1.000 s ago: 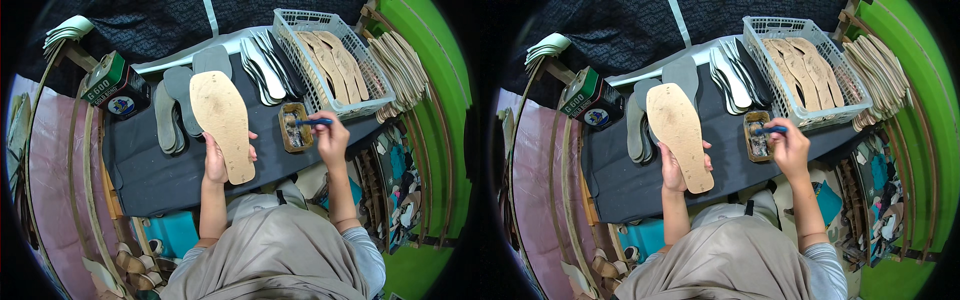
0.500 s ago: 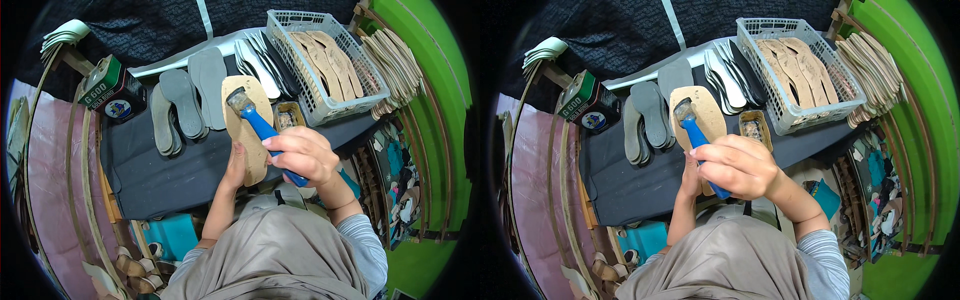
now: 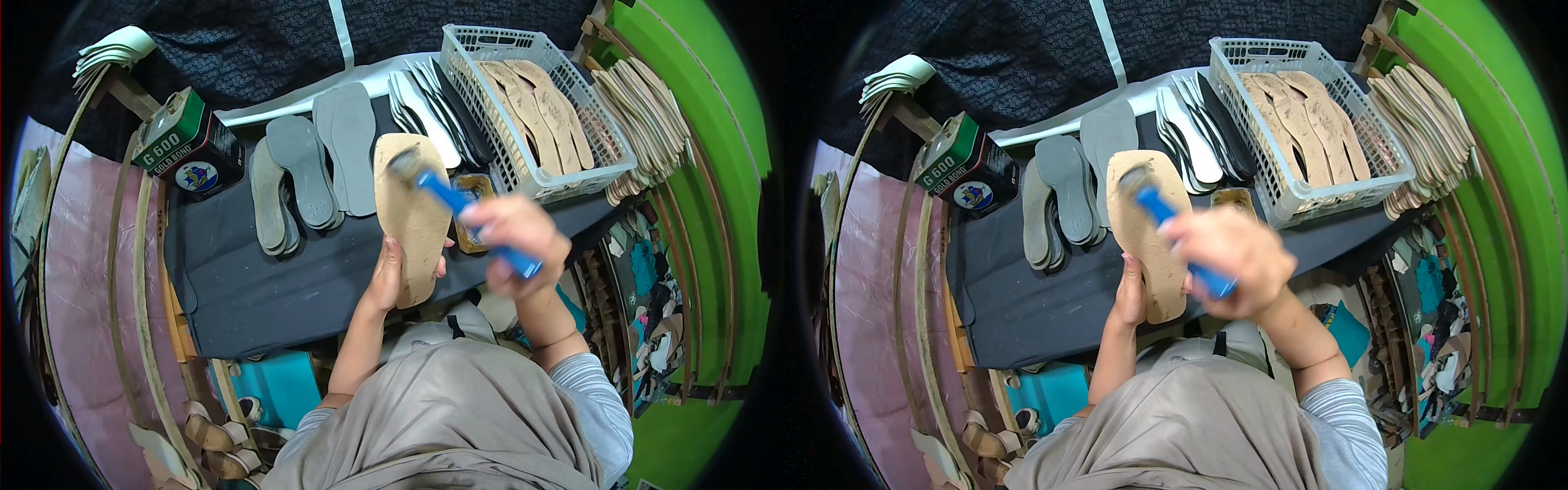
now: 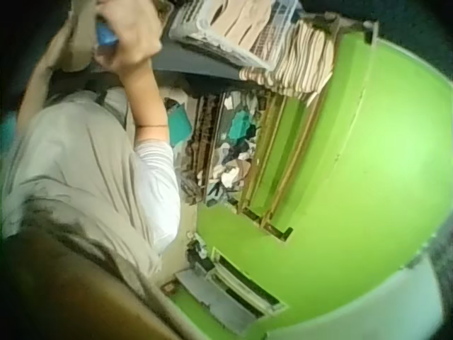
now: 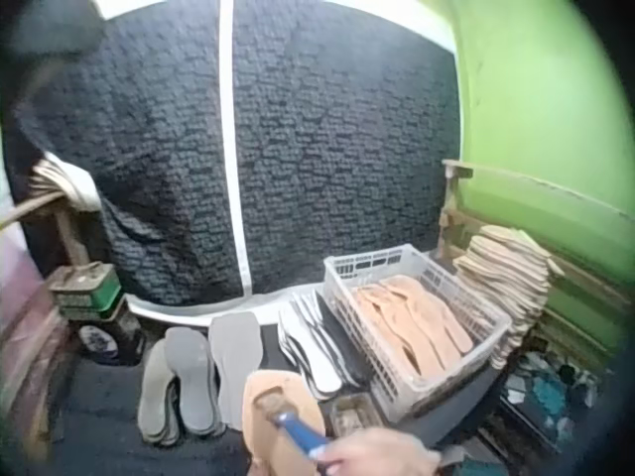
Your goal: The person applies adhesive to shoe insoles by dipping a brush into a glue container and brushing it across each insole before placing them into a basket.
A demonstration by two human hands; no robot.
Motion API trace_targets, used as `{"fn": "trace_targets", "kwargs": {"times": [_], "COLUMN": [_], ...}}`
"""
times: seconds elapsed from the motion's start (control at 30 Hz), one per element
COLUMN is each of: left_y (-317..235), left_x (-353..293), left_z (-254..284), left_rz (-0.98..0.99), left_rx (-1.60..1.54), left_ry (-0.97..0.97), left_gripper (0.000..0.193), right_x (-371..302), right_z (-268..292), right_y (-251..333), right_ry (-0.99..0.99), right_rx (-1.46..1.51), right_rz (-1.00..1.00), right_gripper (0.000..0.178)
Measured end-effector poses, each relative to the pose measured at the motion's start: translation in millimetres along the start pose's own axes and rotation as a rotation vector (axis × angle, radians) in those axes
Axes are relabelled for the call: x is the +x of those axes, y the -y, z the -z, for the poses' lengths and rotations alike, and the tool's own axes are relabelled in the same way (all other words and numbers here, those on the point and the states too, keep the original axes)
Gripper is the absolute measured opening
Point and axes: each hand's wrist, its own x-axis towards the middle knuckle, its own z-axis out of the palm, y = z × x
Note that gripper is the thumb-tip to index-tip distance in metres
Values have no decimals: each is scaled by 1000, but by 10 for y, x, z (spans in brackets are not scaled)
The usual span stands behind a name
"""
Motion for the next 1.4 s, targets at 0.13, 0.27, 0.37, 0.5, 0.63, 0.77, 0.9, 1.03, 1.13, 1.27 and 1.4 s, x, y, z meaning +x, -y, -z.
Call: {"fn": "trace_targets", "kwargs": {"times": [0.13,0.27,0.37,0.5,0.63,0.77,0.9,1.03,1.13,1.27,1.4], "left_y": [21,8,4,52,-22,-16,4,-70,-73,-61,-136], "left_x": [8,15,16,54,83,63,57,71,76,126,83], "left_z": [72,43,40,138,68,168,114,95,52,-14,19], "left_rz": [3,25,35,-35,10,65,98,30,-30,-8,31], "left_rx": [-22,37,29,-125,-108,-179,-83,6,-126,-135,-211], "left_ry": [26,-10,-85,50,-98,57,-47,-43,29,-166,-35], "left_gripper": [79,80,78,77,81,87,82,81,84,83,87], "right_x": [-32,-55,-100,-22,-208,-116,-77,-92,-13,-177,-120], "right_z": [18,-16,-98,-33,-135,-53,-85,-91,3,-75,-4], "right_y": [79,-65,61,-137,-3,-68,0,48,-33,42,-20], "right_ry": [67,40,188,-33,116,-37,-13,102,-106,151,36], "right_rx": [4,-148,-50,-211,37,221,-46,-6,-212,-1,141], "right_rz": [-96,29,162,50,104,-83,45,147,5,184,35], "right_gripper": [28,18,18,18,13,22,16,21,18,19,20]}}
